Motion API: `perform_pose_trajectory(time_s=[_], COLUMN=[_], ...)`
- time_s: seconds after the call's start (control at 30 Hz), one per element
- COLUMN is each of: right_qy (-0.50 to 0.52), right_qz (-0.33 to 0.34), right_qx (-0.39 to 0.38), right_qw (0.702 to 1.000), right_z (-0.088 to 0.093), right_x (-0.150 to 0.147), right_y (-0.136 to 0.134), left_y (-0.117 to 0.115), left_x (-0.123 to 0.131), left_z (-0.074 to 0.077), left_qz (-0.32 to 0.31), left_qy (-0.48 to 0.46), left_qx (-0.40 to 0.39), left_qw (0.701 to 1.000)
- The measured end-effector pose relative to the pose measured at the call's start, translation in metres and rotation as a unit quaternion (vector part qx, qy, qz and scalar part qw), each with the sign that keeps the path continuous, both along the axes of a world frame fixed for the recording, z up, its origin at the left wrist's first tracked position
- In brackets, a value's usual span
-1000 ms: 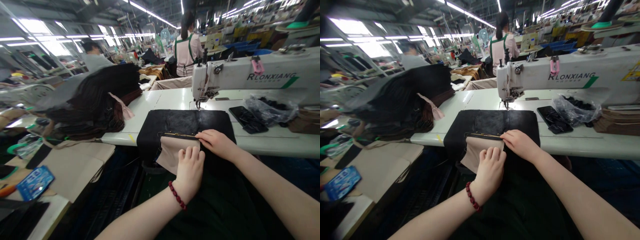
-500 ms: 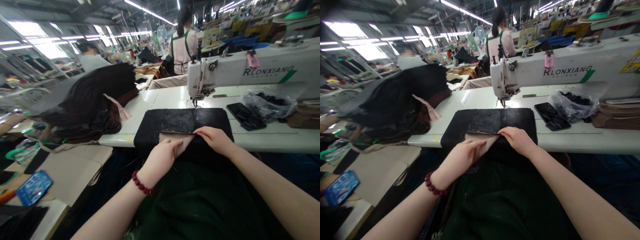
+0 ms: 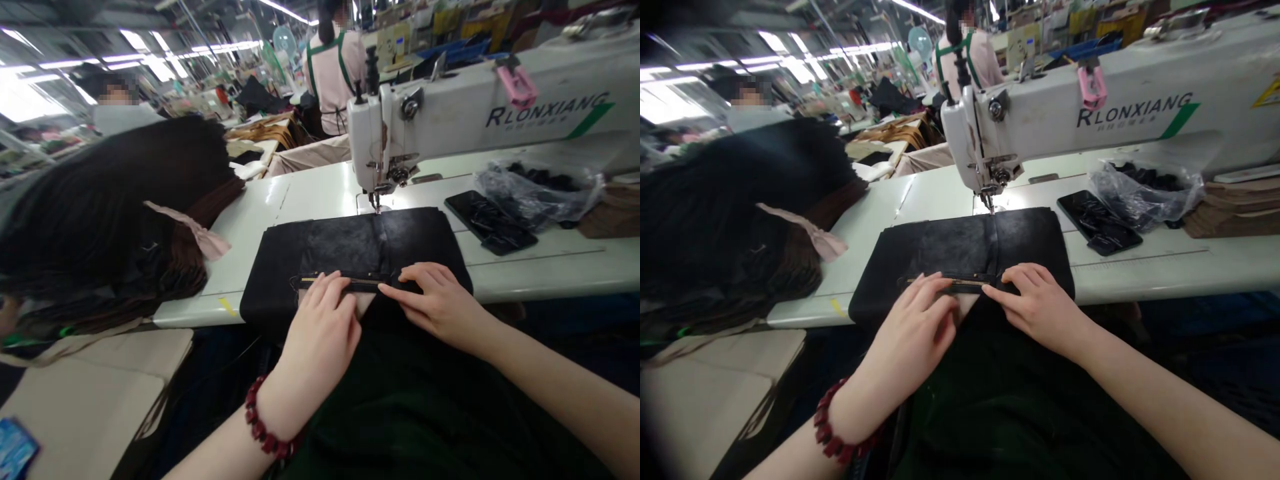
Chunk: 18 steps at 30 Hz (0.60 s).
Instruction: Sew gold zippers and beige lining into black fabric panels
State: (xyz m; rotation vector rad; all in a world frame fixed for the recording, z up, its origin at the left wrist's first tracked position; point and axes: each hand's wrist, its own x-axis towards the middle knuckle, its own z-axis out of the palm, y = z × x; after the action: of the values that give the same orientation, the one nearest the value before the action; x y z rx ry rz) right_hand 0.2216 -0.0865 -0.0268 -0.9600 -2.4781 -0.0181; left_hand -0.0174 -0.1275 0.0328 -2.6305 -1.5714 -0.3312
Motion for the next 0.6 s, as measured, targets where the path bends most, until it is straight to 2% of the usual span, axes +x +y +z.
perform_pose_trajectory(time_s=[0.1, 0.27, 0.4, 0.47, 0.6], right_qy=[-0.005, 0.033, 0.107, 0.102, 0.062], right_qz=[-0.025, -0.036, -0.105, -0.135, -0.145], right_qx=[-0.013, -0.059, -0.082, -0.071, -0.049], right_qw=[1.000, 0.997, 0.985, 0.983, 0.986], right_z=[-0.002, 0.002, 0.006, 0.006, 0.005], right_x=[-0.001, -0.002, -0.007, -0.013, -0.027], right_y=[-0.006, -0.005, 0.000, -0.001, -0.011], left_y=[0.013, 0.023, 0.021, 0.020, 0.021], left_x=[0.016, 0.022, 0.029, 0.033, 0.038], left_z=[-0.017, -0.051, -0.060, -0.062, -0.066], left_qz=[-0.054, -0.022, 0.027, 0.044, 0.053], left_qy=[-0.060, -0.146, -0.179, -0.187, -0.206], left_qx=[-0.019, 0.007, 0.039, 0.055, 0.076], left_qw=[0.997, 0.989, 0.983, 0.980, 0.974])
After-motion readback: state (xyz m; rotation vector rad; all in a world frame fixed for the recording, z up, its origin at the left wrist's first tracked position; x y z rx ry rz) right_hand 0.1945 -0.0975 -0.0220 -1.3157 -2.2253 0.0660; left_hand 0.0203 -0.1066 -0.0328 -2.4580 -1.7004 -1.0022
